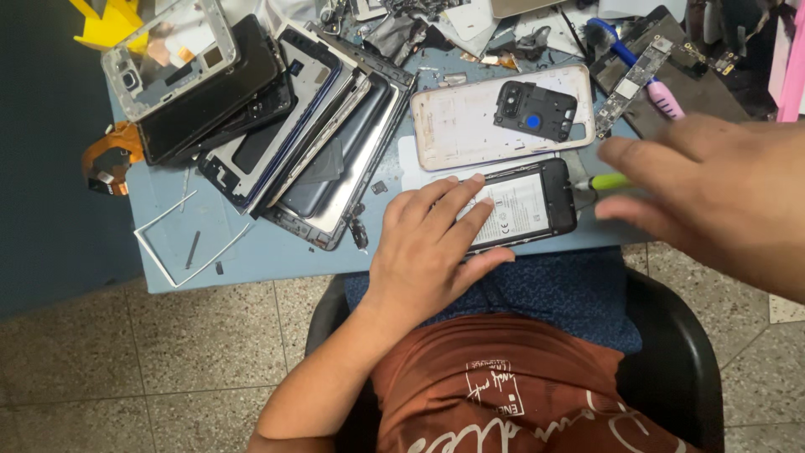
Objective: The person uses a green-handled screwdriver to remove screws from the back of a smartphone, then lifts the back cover to expose the battery and internal components. The person continues to unscrew and pry components while handling the phone and tools on a cluttered workbench.
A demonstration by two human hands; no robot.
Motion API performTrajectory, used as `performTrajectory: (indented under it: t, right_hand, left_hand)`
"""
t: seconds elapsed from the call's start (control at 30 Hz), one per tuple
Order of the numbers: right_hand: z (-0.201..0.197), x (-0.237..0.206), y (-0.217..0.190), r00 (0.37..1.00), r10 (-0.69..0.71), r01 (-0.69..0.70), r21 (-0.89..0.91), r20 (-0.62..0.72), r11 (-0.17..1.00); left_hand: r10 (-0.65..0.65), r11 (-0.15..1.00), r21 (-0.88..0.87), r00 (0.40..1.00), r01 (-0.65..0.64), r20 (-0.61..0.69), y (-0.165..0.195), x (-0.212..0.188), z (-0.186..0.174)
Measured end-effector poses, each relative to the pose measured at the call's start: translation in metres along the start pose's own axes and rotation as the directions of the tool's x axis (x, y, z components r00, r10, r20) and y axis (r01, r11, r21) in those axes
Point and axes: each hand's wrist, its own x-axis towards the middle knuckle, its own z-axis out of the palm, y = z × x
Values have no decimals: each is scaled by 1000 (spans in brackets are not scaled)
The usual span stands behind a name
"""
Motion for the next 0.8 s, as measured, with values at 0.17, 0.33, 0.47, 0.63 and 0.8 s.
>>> performTrajectory:
  t: [0.17,0.33,0.47,0.63,0.8]
  right_hand:
    - [1,0,1,969,-114,132,71,-218,989]
    - [0,2,1,987,38,-35,-25,154,999]
    - [-1,2,1,997,-63,67,96,-43,993]
    - [0,3,-1,987,46,-39,-51,156,998]
    - [0,5,0,1000,-4,6,117,-18,993]
  left_hand:
    - [-5,1000,1,1000,5,7,1,0,-1]
    - [2,1000,0,1000,-2,0,0,0,-1]
    - [2,1000,8,1000,-2,-4,0,0,-1]
    - [0,1000,6,1000,0,-4,1,0,-1]
    - [2,1000,0,1000,-2,5,0,0,-1]
